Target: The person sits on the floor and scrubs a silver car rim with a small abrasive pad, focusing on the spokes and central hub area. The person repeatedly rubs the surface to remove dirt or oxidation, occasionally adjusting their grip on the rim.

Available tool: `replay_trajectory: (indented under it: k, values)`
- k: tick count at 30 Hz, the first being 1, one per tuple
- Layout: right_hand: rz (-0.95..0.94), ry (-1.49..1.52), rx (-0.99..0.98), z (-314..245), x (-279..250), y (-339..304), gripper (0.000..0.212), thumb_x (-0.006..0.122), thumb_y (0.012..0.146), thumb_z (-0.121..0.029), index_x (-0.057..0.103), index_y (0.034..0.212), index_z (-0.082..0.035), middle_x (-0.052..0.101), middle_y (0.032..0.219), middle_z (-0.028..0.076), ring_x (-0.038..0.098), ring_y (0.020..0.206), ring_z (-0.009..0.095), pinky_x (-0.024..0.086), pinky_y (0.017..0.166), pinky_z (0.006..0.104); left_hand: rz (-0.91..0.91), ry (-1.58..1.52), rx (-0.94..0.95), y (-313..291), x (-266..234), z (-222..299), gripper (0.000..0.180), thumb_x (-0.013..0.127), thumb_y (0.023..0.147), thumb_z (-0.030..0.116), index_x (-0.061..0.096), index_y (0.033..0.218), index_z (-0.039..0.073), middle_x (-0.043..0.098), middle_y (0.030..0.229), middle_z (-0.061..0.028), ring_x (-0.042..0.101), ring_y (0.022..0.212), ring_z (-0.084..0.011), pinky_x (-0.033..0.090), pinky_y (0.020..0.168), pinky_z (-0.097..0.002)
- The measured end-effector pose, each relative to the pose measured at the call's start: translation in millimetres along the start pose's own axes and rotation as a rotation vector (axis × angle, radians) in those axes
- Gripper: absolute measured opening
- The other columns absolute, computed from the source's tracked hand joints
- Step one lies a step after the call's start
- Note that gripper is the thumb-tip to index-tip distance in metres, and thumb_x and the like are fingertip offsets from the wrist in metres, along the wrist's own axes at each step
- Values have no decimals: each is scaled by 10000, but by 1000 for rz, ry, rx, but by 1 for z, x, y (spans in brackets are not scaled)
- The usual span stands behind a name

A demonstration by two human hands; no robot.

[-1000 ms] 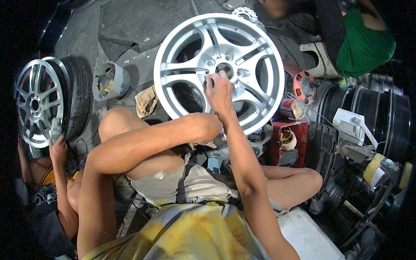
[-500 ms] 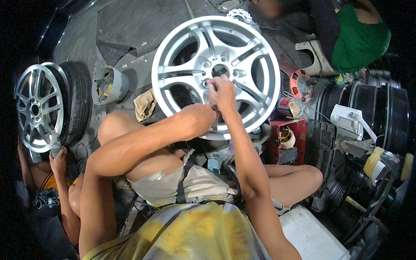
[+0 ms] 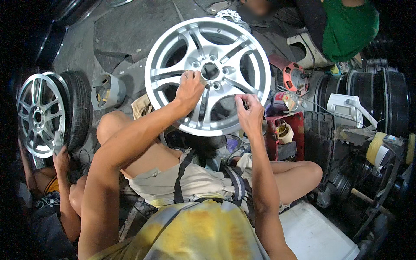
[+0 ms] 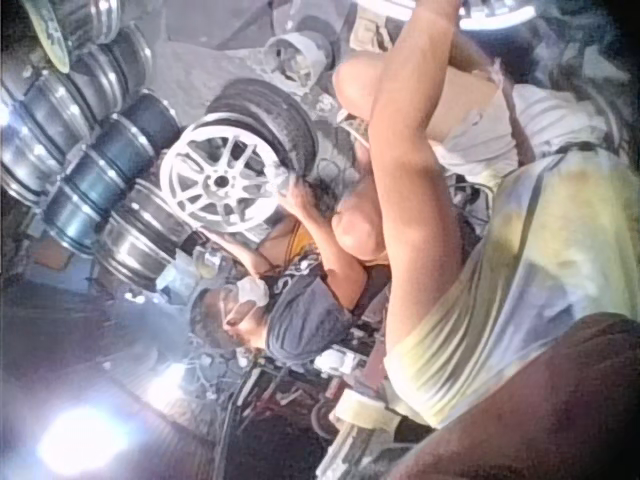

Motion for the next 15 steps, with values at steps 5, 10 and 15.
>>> replay_trajectory:
  k: [5, 10, 15]
  values:
    - [-33, -96, -118, -5, -4, -14, 159, 689, 877, -127, 707, 918, 26, 632, 832, 112, 582, 697, 181, 470, 692, 315, -39, -12, -11, -10, -11, 20, 256, 643, 837, 159, 757, 1001, -2, 611, 1096, -188, 551, 1094, -383, 480, 925, -459]
    - [-21, -121, -19, 0, -14, -24, 155, 688, 878, -137, 713, 927, 8, 611, 799, 107, 558, 675, 186, 455, 666, 326, -117, 44, -21, -26, -11, 35, 295, 642, 846, 190, 751, 1035, -8, 599, 1133, -242, 533, 1120, -410, 454, 965, -474]
    - [-6, -120, -22, 5, -18, -30, 160, 693, 876, -148, 719, 937, -3, 596, 783, 106, 533, 658, 183, 437, 644, 327, 34, 152, 48, -19, -14, 15, 314, 603, 858, 154, 731, 1073, -36, 590, 1140, -272, 521, 1140, -414, 423, 1020, -472]
Point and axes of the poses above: each hand's wrist, its own y-axis towards the middle knuckle, its own x-axis out of the palm, z = x × y, the point moved 10 cm from there along y, towards the middle knuckle
